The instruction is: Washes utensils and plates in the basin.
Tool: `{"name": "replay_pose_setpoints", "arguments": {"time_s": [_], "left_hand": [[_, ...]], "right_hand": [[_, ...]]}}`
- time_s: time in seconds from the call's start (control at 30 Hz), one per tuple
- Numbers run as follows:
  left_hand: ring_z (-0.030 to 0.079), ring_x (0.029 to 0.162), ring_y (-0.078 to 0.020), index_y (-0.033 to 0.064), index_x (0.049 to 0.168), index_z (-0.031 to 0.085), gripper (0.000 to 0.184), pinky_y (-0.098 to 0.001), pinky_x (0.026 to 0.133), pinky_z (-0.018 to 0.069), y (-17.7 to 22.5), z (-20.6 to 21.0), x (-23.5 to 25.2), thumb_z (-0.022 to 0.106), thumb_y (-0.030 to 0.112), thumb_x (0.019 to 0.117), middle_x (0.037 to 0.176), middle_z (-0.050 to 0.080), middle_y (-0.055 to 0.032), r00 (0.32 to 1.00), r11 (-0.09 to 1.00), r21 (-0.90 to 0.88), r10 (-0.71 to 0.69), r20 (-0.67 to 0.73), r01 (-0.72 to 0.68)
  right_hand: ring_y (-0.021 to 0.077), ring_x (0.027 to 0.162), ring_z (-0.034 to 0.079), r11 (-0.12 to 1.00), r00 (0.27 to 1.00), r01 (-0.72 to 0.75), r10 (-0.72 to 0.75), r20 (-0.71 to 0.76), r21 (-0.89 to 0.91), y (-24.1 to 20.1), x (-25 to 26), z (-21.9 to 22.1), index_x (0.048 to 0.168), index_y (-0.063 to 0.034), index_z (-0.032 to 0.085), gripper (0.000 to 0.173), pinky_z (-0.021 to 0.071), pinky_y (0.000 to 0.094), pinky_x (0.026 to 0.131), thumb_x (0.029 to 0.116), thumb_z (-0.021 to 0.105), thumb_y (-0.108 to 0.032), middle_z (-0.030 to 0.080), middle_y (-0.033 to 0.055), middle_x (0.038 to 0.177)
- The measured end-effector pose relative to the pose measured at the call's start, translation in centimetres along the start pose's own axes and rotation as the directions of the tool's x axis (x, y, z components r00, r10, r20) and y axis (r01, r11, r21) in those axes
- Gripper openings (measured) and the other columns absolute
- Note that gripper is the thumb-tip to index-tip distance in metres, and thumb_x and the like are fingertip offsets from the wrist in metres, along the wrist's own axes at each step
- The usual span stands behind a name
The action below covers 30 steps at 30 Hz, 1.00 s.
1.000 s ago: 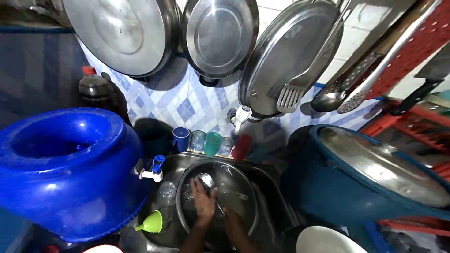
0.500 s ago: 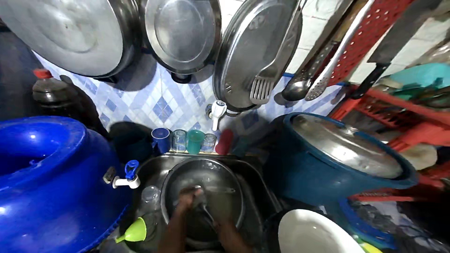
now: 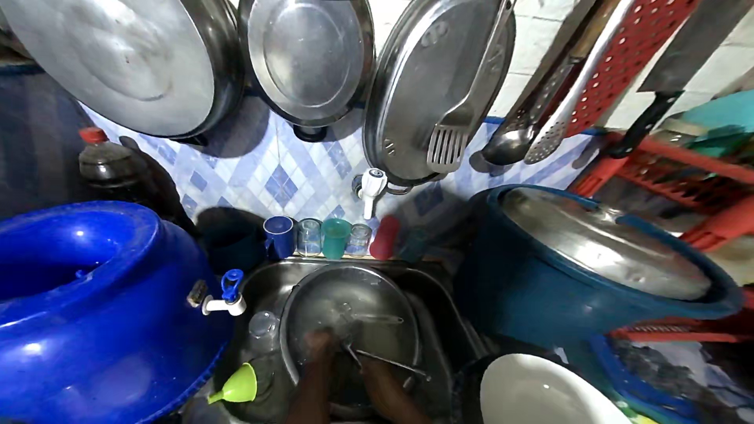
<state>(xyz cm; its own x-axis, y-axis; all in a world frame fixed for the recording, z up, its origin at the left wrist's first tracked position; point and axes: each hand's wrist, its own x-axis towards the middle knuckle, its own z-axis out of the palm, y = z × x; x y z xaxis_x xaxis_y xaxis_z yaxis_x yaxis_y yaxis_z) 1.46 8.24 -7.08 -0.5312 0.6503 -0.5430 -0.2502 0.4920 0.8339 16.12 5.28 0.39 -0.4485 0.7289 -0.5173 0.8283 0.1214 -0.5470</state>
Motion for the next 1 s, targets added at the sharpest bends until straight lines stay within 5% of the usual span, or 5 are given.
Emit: {"name": "replay_pose_setpoints", "arguments": {"time_s": [0.3,0.4,0.47,0.77,1.0], "left_hand": [[0.063,0.073,-0.0209,-0.006,0.115,0.057,0.029,-0.0371,0.068,0.0559,1.3,3.9,-1.5,0.042,0.019,0.1105,0.089,0.064,-0.015,0.998,0.857,-0.512,-0.028,0.062,0.056],[0.064,0.106,-0.0282,-0.0113,0.125,0.06,0.033,-0.0432,0.095,0.0514,3.4,-0.1,-0.3,0.048,0.015,0.1091,0.119,0.066,-0.0243,0.994,0.942,-0.317,0.104,-0.043,-0.113],[0.068,0.098,-0.0213,-0.0083,0.123,0.059,0.035,-0.0369,0.088,0.0558,5.1,-1.8,1.1,0.038,0.018,0.1122,0.11,0.069,-0.0174,0.972,0.869,-0.449,0.236,0.004,-0.209],[0.071,0.072,-0.0123,-0.0011,0.119,0.058,0.025,-0.0248,0.066,0.0602,8.9,-1.4,-6.8,0.04,0.014,0.1107,0.092,0.074,-0.0083,0.881,0.774,-0.633,0.318,0.35,-0.028],[0.056,0.049,-0.0075,-0.0002,0.117,0.056,0.039,-0.022,0.047,0.0505,9.3,-5.8,-7.7,0.027,0.026,0.1143,0.08,0.069,-0.0048,0.939,0.762,-0.581,0.344,-0.009,-0.285]], "right_hand": [[0.0404,0.129,0.058,1.0,0.999,-0.023,0.022,-0.046,-0.015,-1.6,0.4,-2.0,0.153,-0.0008,0.043,0.046,0.044,0.0547,0.111,0.1095,0.044,-0.016,0.059,0.0271,0.139],[0.0379,0.123,0.062,0.988,0.999,0.047,-0.046,-0.005,0.146,-0.2,-0.9,-1.6,0.15,0.0003,0.047,0.043,0.046,0.0516,0.108,0.1111,0.042,-0.017,0.061,0.0271,0.136],[0.02,0.078,0.058,0.931,1.0,0.017,-0.025,0.017,0.366,0.4,-1.4,-1.0,0.146,-0.0049,0.052,0.039,0.0504,0.0359,0.072,0.1118,0.042,-0.02,0.063,0.0135,0.101],[-0.0028,0.04,0.042,0.072,0.798,-0.031,-0.599,0.068,0.997,0.8,3.5,0.0,0.106,-0.0178,0.058,0.035,0.0385,0.0119,0.038,0.1101,0.033,-0.042,0.052,-0.0098,0.058],[0.0219,0.096,0.059,0.002,0.915,0.153,0.379,-0.142,0.988,0.4,9.1,-2.2,0.137,0.003,0.049,0.033,0.0497,0.0338,0.081,0.1109,0.041,-0.016,0.058,0.0194,0.118]]}}
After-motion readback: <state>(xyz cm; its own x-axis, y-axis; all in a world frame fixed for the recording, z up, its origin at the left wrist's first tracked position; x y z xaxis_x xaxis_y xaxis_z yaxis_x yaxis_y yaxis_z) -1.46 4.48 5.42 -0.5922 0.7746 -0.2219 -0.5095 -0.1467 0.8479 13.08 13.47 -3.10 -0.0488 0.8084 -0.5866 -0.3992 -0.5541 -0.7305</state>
